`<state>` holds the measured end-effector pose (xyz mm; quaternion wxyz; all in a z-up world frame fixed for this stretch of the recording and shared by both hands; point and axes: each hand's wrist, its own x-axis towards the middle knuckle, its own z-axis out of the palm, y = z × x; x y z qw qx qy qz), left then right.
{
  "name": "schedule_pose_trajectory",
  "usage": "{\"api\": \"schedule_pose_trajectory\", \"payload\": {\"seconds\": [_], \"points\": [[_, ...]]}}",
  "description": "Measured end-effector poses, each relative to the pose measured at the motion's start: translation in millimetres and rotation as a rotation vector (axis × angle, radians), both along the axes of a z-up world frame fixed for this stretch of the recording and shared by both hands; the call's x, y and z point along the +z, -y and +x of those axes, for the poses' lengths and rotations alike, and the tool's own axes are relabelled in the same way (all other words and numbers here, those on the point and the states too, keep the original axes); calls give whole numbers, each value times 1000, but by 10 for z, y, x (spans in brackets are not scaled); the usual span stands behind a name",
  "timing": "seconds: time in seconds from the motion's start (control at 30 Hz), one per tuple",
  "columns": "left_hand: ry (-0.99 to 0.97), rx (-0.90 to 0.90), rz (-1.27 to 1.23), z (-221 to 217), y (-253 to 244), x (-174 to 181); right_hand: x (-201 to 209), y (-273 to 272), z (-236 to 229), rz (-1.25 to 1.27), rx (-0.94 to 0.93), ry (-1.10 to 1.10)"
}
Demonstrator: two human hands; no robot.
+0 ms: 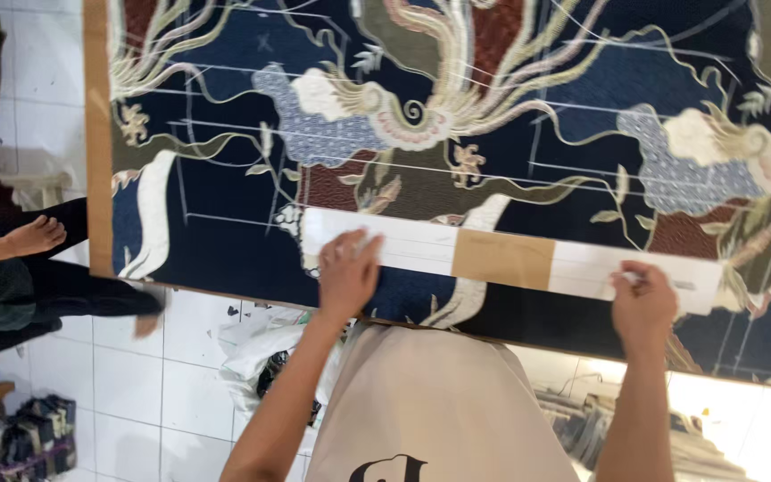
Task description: The person places a cardboard pattern on a patterned fabric, marks its outline with chalk, and uses a long ruler to draw straight lines. They then wipe the fabric surface with a cloth and reposition the pattern.
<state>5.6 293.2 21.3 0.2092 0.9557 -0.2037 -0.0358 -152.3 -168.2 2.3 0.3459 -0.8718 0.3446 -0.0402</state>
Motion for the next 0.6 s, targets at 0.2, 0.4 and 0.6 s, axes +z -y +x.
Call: {"api": "schedule_pose_trajectory", "payload": {"seconds": [0.2, 0.4, 0.6], "points": [[-31, 5, 57, -181, 20, 1, 370, -997, 502, 318, 60, 49], [-199, 43, 128, -56, 130, -6, 498, -1242, 369, 222, 35, 86], [-107, -333, 46, -65, 947, 76, 620, -952, -201, 383, -372, 17]]}}
